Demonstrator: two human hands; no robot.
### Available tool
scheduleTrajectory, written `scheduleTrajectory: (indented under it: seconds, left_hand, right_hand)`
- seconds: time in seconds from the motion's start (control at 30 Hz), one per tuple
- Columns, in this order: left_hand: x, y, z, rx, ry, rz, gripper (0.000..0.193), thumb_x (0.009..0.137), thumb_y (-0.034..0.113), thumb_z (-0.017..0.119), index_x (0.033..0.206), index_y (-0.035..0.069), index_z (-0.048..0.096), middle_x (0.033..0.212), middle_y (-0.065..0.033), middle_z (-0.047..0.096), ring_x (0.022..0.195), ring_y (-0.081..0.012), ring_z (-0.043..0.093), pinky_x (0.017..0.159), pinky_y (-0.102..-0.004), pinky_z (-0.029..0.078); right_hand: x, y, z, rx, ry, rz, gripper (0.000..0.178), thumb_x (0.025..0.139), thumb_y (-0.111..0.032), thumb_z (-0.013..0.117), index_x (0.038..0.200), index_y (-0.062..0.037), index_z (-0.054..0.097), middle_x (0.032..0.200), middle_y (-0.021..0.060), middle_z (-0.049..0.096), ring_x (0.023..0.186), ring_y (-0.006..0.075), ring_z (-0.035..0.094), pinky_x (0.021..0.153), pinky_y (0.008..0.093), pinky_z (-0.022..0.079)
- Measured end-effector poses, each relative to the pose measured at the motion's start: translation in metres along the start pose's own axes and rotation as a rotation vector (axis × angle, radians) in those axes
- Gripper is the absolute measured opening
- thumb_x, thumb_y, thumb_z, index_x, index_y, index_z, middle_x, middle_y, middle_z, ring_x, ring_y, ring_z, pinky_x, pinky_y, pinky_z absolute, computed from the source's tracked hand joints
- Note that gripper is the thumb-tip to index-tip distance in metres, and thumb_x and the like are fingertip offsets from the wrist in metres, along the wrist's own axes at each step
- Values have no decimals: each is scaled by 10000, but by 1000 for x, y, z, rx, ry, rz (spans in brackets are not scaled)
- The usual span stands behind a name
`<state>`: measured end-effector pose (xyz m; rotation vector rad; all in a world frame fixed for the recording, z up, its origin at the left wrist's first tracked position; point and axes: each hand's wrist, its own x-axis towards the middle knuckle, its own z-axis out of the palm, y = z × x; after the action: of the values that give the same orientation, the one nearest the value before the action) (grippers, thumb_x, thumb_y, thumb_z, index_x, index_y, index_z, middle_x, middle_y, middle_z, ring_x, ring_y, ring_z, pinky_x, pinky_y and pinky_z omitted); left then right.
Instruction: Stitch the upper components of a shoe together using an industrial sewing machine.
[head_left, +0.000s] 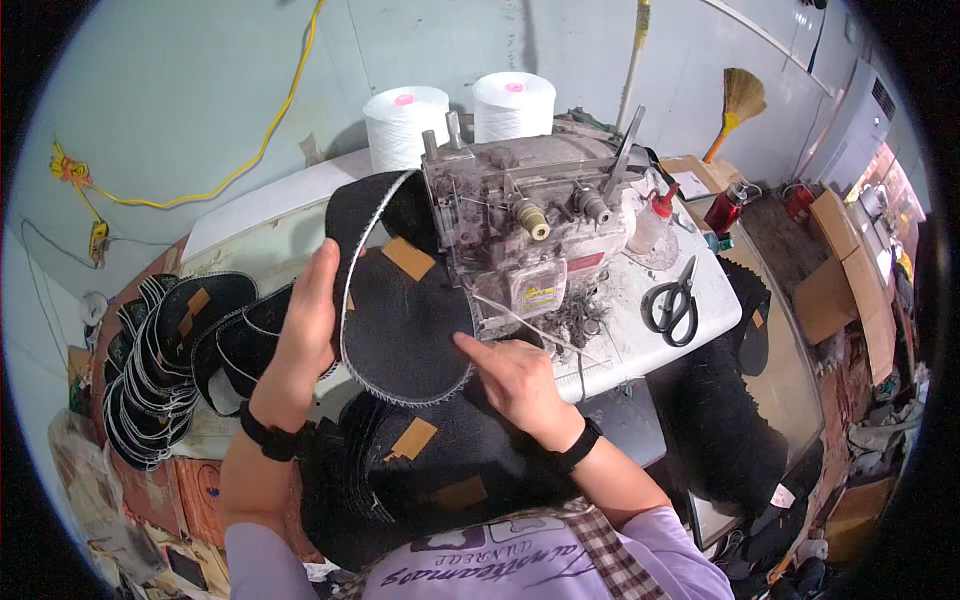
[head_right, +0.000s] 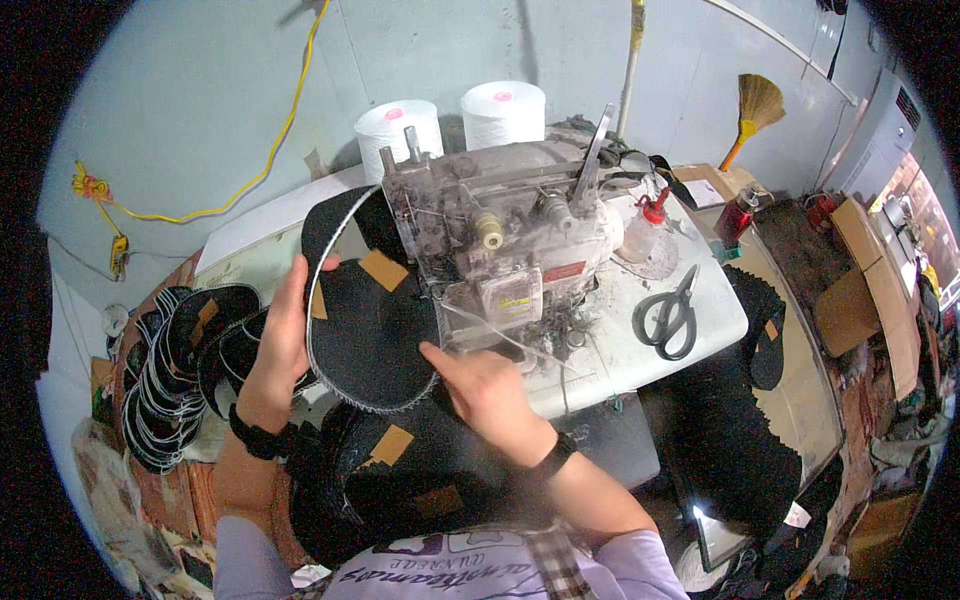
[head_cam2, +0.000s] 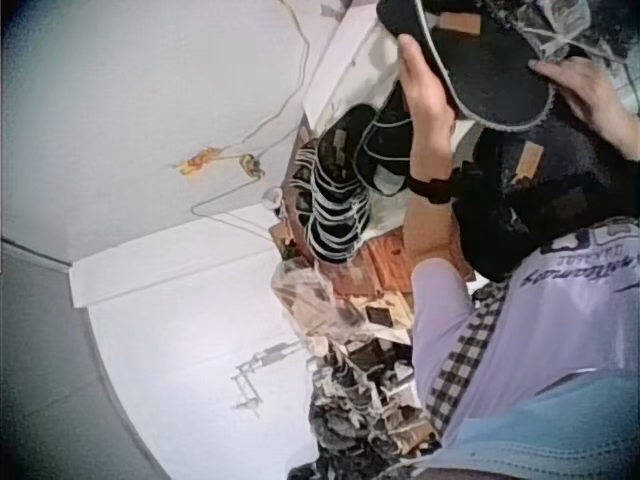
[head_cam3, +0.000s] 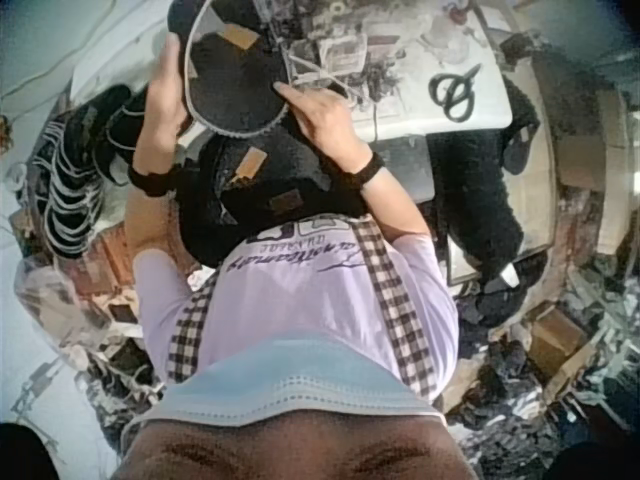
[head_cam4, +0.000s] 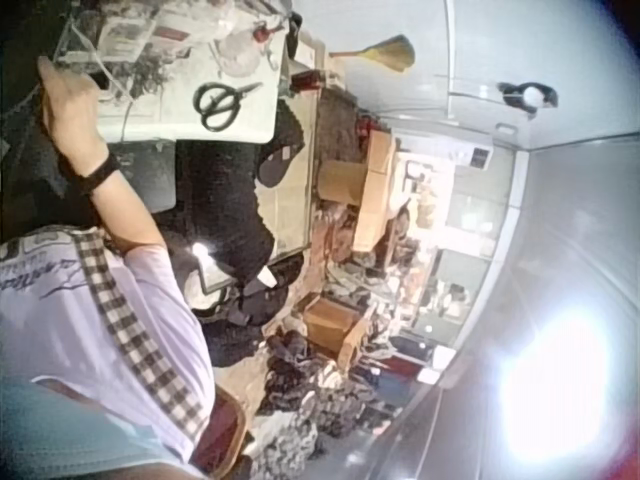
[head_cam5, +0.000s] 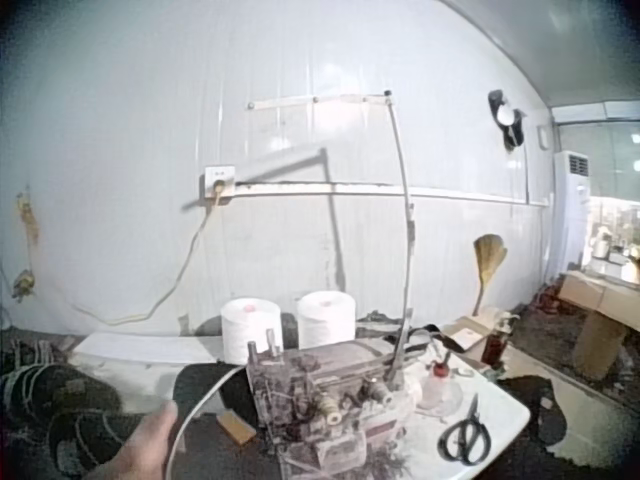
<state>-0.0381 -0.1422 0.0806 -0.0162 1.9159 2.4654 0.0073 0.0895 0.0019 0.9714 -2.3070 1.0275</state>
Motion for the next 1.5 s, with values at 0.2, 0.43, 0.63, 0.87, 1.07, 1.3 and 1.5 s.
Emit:
scheduleTrajectory:
  seconds: [0.2,0.43,0.63,0.87,1.07,1.3,1.5]
  left_hand:
    - [8,14,-44,-76,59,178,253,917,174,536,1120,26,508,1003,-96,619,943,-226,612,811,-386,515]
    - [-79,19,-19,510,-190,-200,242,903,168,545,1031,-36,563,921,-130,644,721,-231,660,594,-315,555]
    - [-78,-20,8,632,-191,16,197,864,140,607,989,-12,605,875,-109,644,714,-175,616,627,-295,506]
    - [3,-49,-10,433,120,248,259,826,186,669,920,-50,620,804,-45,648,687,-107,577,638,-289,475]
    - [24,-55,-106,1068,475,69,448,794,282,674,573,-78,527,432,-95,418,451,-92,366,441,-336,319]
    - [-48,-12,-79,1601,188,168,322,824,277,599,666,2,659,558,-163,567,536,-343,578,552,-412,470]
    - [-72,-30,-23,1055,-596,288,176,831,129,599,964,30,654,954,-118,625,875,-284,582,785,-362,446]
  right_hand:
    - [19,-2,5,-42,37,33,376,735,-17,614,1110,-40,600,647,105,574,563,267,570,540,360,447]
    - [25,4,-6,17,29,17,290,791,-1,552,1073,-34,610,666,113,601,584,241,608,559,346,476]
    - [8,-10,2,403,213,312,113,809,-23,557,911,-23,605,740,113,619,658,237,612,603,336,485]
    - [5,-15,24,141,-197,-45,258,706,-151,706,918,-33,618,1020,137,587,934,317,564,786,388,471]
    - [-13,-8,18,255,-265,49,289,701,-126,724,948,-32,606,1099,151,571,1018,341,554,860,395,464]
    - [-13,-10,16,257,-375,214,308,683,-100,735,937,-33,575,1079,154,556,991,342,550,834,380,465]
    - [-13,-7,-4,184,-227,44,253,657,-72,751,826,-44,564,1051,138,549,969,300,553,817,357,461]
